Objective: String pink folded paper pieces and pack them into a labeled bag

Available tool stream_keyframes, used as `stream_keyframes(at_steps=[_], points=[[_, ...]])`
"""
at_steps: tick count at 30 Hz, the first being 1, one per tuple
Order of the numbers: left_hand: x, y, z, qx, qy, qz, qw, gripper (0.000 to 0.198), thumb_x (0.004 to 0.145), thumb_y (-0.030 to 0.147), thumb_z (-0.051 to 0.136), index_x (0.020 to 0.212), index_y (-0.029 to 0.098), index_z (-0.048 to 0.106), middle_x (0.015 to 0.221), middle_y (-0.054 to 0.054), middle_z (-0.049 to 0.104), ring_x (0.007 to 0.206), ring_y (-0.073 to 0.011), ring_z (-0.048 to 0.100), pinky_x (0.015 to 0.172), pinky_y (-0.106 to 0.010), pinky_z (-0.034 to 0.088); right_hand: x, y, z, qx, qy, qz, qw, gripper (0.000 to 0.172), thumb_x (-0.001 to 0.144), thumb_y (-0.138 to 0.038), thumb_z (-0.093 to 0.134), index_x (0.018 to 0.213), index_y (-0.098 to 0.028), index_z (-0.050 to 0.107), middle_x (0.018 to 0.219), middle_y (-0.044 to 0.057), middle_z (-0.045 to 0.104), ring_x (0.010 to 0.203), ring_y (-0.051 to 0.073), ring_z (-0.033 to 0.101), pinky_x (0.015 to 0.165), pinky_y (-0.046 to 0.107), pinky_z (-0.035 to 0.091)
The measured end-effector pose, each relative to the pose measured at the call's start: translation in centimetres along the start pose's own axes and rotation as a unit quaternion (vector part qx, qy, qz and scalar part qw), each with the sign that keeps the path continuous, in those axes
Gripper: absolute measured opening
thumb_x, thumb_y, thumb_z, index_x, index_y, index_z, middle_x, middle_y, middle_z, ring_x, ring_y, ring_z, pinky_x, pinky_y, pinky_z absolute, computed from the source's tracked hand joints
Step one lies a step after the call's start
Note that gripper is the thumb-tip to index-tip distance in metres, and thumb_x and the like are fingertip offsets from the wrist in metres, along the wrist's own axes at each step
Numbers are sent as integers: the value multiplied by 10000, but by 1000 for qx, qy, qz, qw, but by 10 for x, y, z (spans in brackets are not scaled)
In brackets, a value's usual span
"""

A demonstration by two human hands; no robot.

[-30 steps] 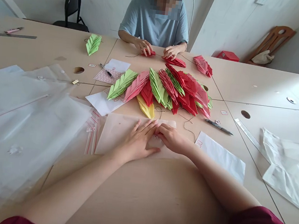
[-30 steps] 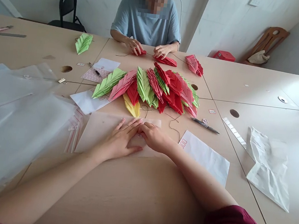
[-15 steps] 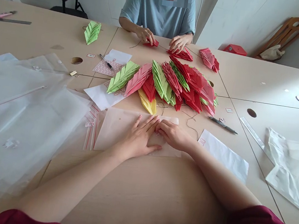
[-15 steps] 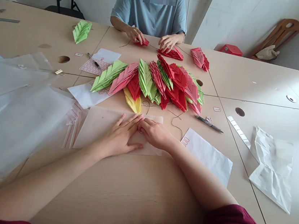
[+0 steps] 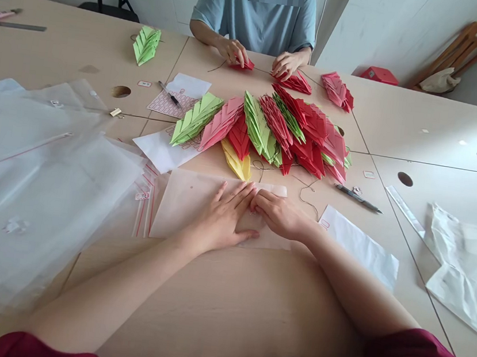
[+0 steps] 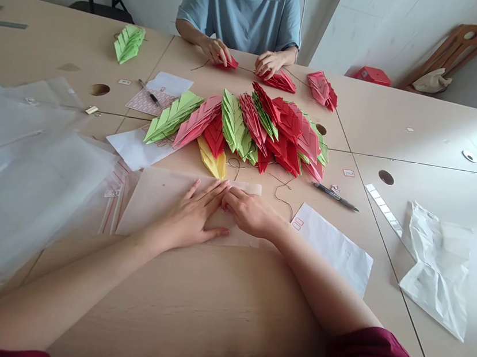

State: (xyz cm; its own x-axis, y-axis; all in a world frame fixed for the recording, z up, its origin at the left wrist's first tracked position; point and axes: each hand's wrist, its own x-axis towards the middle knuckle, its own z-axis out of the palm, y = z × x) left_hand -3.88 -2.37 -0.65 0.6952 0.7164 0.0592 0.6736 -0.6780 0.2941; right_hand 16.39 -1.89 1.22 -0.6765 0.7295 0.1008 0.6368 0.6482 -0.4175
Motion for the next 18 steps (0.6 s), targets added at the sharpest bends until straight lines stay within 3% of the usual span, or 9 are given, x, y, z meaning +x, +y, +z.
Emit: stream_keyframes(at_steps=[11,18], points=[[1,2,-2,-8,-2,-3,1000,888,847,653,460,1518,210,84,1586,-79,160,1476,-252,82,1198,-484,12,2,-1,2,-103,4,-13,995,197,1004,-267,366,992,-164,534,1007,76,592,683,139,553,569,270,384],[1,1,-2,-13,-4,-3,1000,889,841,656,467,1514,199,109,1587,-76,151,1475,-244,91,1199,-485,1,5,1,8,-165,-15,-54,985,222,1003,-227,332,1082,-123,512,1031,129,586,779,191,586,592,295,430]])
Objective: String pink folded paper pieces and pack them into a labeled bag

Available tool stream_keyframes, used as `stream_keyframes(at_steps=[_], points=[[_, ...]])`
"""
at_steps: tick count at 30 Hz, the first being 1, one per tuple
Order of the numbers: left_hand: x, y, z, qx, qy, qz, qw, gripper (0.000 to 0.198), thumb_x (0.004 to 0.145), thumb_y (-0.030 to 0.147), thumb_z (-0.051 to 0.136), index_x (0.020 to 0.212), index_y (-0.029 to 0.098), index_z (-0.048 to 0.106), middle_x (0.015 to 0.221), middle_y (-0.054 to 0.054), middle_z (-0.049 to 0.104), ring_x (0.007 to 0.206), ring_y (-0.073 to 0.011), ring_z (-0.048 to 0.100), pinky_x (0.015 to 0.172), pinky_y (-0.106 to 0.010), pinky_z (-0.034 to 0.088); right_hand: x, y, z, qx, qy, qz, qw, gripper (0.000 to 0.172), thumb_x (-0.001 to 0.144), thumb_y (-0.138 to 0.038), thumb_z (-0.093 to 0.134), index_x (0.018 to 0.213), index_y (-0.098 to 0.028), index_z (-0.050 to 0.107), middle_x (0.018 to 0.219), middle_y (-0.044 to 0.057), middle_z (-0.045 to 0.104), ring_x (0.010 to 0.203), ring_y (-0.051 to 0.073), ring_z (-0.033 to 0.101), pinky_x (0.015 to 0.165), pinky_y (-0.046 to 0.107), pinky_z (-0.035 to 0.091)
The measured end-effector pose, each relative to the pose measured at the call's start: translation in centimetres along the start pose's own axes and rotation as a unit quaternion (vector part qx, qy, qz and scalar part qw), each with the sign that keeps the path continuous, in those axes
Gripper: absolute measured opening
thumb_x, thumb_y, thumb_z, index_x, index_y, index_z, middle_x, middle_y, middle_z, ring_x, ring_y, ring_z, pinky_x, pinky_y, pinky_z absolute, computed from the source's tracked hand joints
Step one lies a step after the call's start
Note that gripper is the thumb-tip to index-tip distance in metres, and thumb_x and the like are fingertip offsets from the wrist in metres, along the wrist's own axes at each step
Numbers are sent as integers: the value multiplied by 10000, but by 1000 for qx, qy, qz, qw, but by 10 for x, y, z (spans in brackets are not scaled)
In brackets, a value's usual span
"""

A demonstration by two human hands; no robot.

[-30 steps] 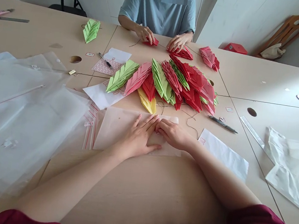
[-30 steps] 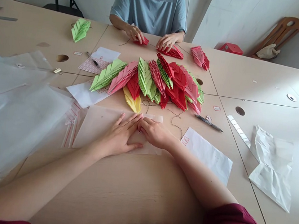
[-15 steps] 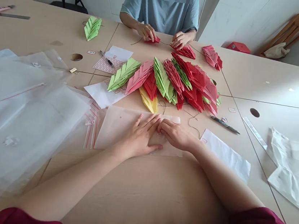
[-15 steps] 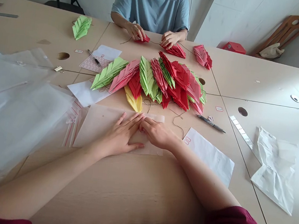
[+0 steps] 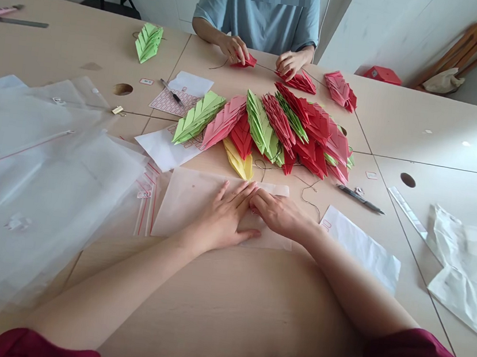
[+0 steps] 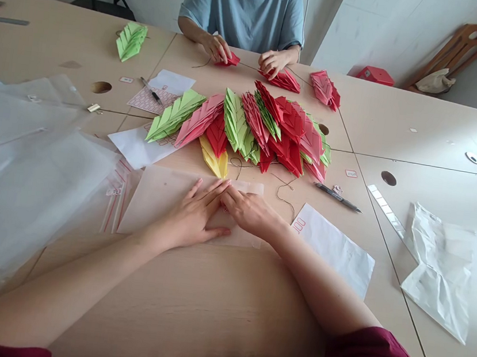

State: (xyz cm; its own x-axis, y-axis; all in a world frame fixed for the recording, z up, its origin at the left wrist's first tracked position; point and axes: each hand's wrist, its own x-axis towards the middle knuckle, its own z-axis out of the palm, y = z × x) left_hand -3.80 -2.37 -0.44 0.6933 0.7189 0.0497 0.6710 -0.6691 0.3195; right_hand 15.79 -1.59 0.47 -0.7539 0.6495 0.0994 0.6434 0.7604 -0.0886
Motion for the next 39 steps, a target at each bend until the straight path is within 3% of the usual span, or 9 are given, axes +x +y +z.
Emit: stream_keyframes(at_steps=[12,21,26,39], points=[[-2,0,4,17,22,3,1000,882,860,681,398,1520,193,78,1583,-86,166,1475,-249,96,1200,-484,7,-11,4,8,-10,31,-4,999,261,1016,-246,294,1049,-134,528,1015,132,596,732,188,580,571,300,438],[-3,1,4,37,20,7,999,886,861,685,392,1521,190,68,1591,-70,116,1477,-234,78,1201,-479,-2,-17,10,3,52,98,10,994,181,985,-241,396,1068,-166,538,997,107,621,910,229,573,760,346,483],[-3,1,4,35,24,9,999,911,861,688,387,1522,173,30,1589,-92,121,1476,-251,83,1199,-481,1,-13,7,-4,92,92,20,991,198,972,-272,442,1081,-169,570,1033,110,623,979,234,548,842,371,463],[-1,1,3,60,10,6,998,893,864,701,351,1521,168,64,1591,-80,110,1479,-232,63,1202,-473,9,-14,9,-1,147,125,1,981,146,974,-240,434,961,-180,566,956,106,605,920,221,548,821,385,479]])
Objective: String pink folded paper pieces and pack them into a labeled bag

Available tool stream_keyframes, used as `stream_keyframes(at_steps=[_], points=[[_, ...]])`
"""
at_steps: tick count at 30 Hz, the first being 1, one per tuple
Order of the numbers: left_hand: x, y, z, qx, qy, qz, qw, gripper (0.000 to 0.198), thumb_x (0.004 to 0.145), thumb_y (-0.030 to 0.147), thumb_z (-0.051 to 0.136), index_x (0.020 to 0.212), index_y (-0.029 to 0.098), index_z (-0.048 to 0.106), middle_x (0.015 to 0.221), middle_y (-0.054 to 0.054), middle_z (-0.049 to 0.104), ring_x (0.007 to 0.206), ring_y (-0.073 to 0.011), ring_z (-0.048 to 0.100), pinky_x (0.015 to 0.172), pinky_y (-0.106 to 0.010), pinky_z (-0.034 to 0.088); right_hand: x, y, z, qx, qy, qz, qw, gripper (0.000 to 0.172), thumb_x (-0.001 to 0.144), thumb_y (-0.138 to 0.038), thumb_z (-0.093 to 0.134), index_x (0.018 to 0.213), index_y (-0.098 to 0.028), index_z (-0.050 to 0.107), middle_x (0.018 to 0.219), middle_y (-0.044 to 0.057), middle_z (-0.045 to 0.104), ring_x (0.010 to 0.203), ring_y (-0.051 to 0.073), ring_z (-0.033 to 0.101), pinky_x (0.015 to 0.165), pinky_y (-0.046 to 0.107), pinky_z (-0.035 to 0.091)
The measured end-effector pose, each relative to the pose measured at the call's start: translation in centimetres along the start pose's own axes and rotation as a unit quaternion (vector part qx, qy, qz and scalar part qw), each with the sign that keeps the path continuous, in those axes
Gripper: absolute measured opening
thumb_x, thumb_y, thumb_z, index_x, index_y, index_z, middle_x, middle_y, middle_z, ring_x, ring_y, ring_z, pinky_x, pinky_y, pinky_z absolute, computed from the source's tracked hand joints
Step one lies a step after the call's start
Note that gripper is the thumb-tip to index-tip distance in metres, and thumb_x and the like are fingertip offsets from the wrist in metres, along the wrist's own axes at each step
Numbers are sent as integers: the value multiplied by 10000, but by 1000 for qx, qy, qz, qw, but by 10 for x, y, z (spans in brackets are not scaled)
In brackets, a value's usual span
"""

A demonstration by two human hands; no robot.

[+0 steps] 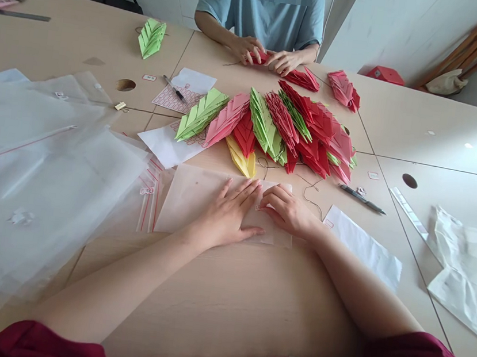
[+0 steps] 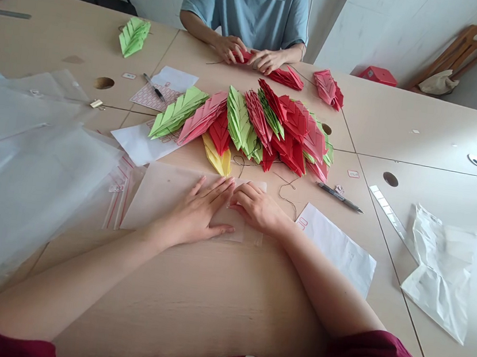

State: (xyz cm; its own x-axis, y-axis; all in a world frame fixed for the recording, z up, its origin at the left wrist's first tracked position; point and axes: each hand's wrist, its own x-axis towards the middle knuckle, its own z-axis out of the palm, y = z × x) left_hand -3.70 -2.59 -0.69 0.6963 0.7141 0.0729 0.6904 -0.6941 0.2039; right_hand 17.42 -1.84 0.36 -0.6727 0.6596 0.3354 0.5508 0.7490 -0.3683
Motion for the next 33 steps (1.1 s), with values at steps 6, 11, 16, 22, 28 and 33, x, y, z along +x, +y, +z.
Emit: stream_keyframes(at_steps=[6,11,16,22,28,33], points=[[2,-2,1,-1,-8,-2,1000,918,853,743,277,1522,158,46,1591,-82,81,1479,-230,60,1198,-472,-18,-13,12,-63,32,48,114,992,121,941,-286,494,920,-211,587,914,59,606,799,170,583,685,309,485],[4,-3,0,7,-16,-5,1000,908,859,733,287,1520,158,52,1589,-77,77,1478,-229,79,1196,-474,-24,-50,49,-126,-149,14,378,914,169,887,-315,509,803,-202,604,861,50,634,713,171,565,673,322,436],[5,-6,5,16,5,2,1000,901,869,712,309,1519,170,0,1591,-61,79,1476,-235,86,1195,-484,-30,-84,89,-140,-219,-83,531,814,169,835,-234,480,763,-188,626,896,78,646,798,203,556,696,318,401],[5,-8,6,20,15,9,1000,897,872,702,325,1516,190,-32,1590,-63,100,1472,-247,113,1196,-491,-11,-99,112,-131,-231,-113,574,778,126,794,-181,508,746,-176,625,828,72,650,712,183,548,629,294,382],[5,-8,5,17,18,11,1000,889,876,696,324,1514,197,-44,1591,-56,101,1471,-247,118,1196,-492,7,-105,125,-123,-238,-121,591,761,167,808,-328,575,795,-187,663,862,80,667,746,206,584,611,300,391],[5,-8,5,20,18,12,1000,877,881,692,315,1516,194,-30,1591,-56,102,1472,-243,115,1198,-483,-1,-103,127,-121,-255,-107,614,739,186,790,-388,610,802,-213,672,893,74,666,822,242,598,657,340,417]])
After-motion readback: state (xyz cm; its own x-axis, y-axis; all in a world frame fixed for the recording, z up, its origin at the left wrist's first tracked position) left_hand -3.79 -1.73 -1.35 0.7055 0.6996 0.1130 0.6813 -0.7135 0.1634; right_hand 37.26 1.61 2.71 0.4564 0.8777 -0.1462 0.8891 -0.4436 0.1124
